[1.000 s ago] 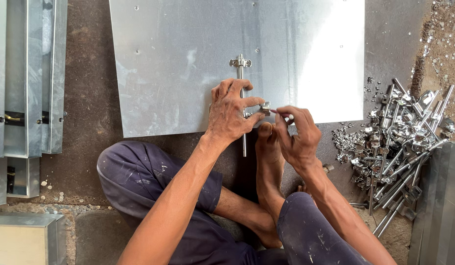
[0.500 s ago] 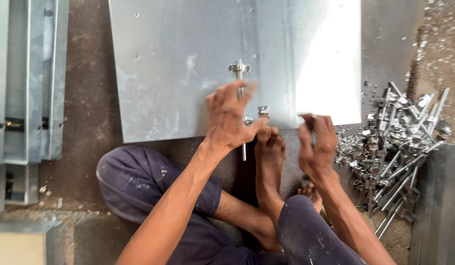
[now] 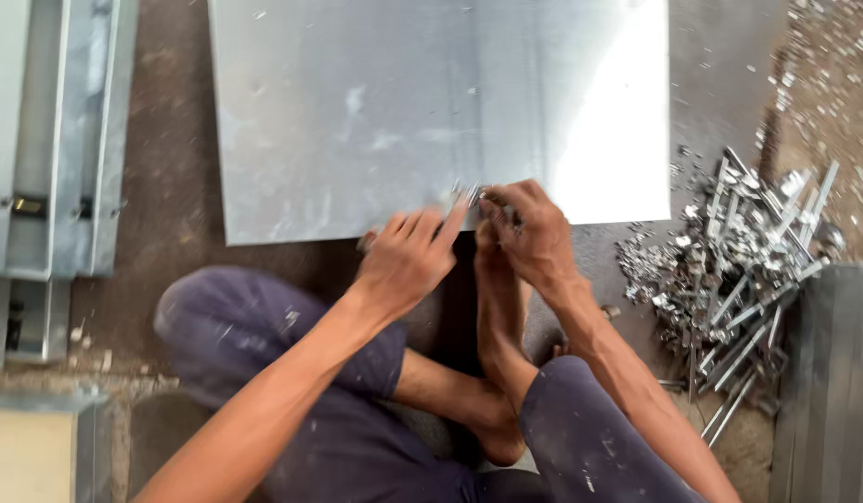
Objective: The person assembles a metal box by attaching hinges and latch components to a flat metal sheet using a hammer and pins, then fits the panel into a frame and hammers the edges to secure it.
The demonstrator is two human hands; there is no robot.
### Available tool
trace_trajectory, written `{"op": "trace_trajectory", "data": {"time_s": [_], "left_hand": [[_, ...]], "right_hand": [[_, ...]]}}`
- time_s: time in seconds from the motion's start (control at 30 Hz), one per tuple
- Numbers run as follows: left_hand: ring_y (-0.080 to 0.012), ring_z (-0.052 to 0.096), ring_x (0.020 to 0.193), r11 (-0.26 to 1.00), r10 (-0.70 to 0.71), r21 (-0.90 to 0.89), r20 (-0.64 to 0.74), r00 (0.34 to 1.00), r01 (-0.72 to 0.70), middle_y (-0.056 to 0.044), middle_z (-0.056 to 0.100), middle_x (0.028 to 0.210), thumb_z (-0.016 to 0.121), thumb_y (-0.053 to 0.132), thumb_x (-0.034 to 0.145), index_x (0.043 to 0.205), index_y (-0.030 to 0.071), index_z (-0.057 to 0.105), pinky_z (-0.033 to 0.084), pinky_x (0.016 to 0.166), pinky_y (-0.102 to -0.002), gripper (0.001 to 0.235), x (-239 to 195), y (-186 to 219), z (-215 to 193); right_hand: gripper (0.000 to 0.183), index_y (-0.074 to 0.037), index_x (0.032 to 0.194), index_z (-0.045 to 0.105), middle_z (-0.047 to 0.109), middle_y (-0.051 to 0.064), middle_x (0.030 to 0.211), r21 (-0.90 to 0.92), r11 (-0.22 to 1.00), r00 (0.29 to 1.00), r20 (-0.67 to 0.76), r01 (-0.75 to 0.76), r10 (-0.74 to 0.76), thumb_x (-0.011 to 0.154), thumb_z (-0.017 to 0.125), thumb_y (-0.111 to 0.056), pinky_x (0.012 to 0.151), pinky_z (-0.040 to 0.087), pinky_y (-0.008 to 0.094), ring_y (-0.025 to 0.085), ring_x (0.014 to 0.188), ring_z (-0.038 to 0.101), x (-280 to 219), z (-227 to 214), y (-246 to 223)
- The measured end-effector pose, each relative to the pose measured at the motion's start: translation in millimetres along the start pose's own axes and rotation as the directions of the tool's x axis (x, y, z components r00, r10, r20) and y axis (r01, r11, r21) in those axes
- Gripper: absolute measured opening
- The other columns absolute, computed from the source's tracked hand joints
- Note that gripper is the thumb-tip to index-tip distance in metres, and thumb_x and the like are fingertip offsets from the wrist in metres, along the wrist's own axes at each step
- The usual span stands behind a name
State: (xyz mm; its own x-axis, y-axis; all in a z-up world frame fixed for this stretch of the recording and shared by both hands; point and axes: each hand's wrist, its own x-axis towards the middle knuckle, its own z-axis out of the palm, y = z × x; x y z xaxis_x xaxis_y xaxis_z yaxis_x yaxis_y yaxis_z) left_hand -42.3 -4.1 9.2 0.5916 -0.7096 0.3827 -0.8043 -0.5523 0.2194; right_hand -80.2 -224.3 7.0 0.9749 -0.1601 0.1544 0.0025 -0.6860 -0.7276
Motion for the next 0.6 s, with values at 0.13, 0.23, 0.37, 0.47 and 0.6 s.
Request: {"op": "trace_trajectory", "data": {"time_s": [0.13, 0.23, 0.37, 0.47, 0.6], "left_hand": [[-0.0213, 0.060, 0.085, 0.966, 0.234, -0.162, 0.235, 0.943, -0.199, -0.008, 0.062, 0.097, 0.068, 0.010, 0.080, 0.144, -0.003, 0.056, 0.050, 0.080, -0.037, 0.066, -31, -9, -12], [-0.0222, 0.061, 0.085, 0.952, 0.289, -0.215, 0.411, 0.865, -0.216, -0.009, 0.062, 0.097, 0.069, 0.011, 0.082, 0.143, -0.003, 0.056, 0.051, 0.080, -0.037, 0.063, -42, -16, 15], [-0.0208, 0.065, 0.106, 0.962, 0.273, -0.104, 0.364, 0.890, -0.253, -0.007, 0.065, 0.116, 0.070, 0.011, 0.082, 0.127, 0.005, 0.062, 0.053, 0.096, -0.035, 0.045, -41, -22, 51], [-0.0272, 0.068, 0.099, 0.881, -0.126, -0.436, 0.157, 0.980, 0.183, -0.016, 0.066, 0.115, 0.073, 0.021, 0.081, 0.130, -0.003, 0.064, 0.057, 0.084, -0.037, 0.055, -60, 3, 32], [-0.0170, 0.069, 0.062, -0.455, -0.776, -0.844, 0.533, 0.338, 0.285, -0.012, 0.074, 0.092, 0.072, 0.041, 0.091, 0.104, -0.003, 0.068, 0.051, 0.045, -0.029, 0.046, -58, 0, 10]], "right_hand": [[0.013, -0.004, 0.109, 0.071, 0.068, 0.009, 0.087, -0.240, 0.967, 0.993, -0.099, -0.081, 0.058, 0.101, 0.073, -0.014, 0.063, 0.052, 0.035, 0.023, 0.073, 0.064, -50, -31, 40], [0.015, -0.005, 0.113, 0.070, 0.070, 0.012, 0.097, -0.207, 0.968, 0.987, -0.105, -0.143, 0.124, 0.100, 0.069, -0.012, 0.068, 0.056, 0.036, 0.024, 0.080, 0.069, -78, -40, 76], [0.025, -0.002, 0.118, 0.071, 0.071, 0.017, 0.109, -0.304, 0.944, 0.991, -0.057, -0.130, 0.119, 0.095, 0.069, -0.012, 0.072, 0.058, 0.040, 0.028, 0.087, 0.070, -91, -30, 104], [0.034, 0.005, 0.128, 0.066, 0.067, 0.018, 0.118, -0.049, 0.937, 0.928, -0.162, -0.347, 0.335, 0.103, 0.073, -0.017, 0.081, 0.056, 0.041, 0.027, 0.100, 0.067, -85, -28, 94], [0.028, -0.002, 0.108, 0.071, 0.069, 0.009, 0.095, 0.798, 0.308, 0.549, 0.035, -0.519, 0.835, 0.102, 0.066, -0.029, 0.063, 0.053, 0.030, 0.015, 0.076, 0.064, -49, -37, 81]]}}
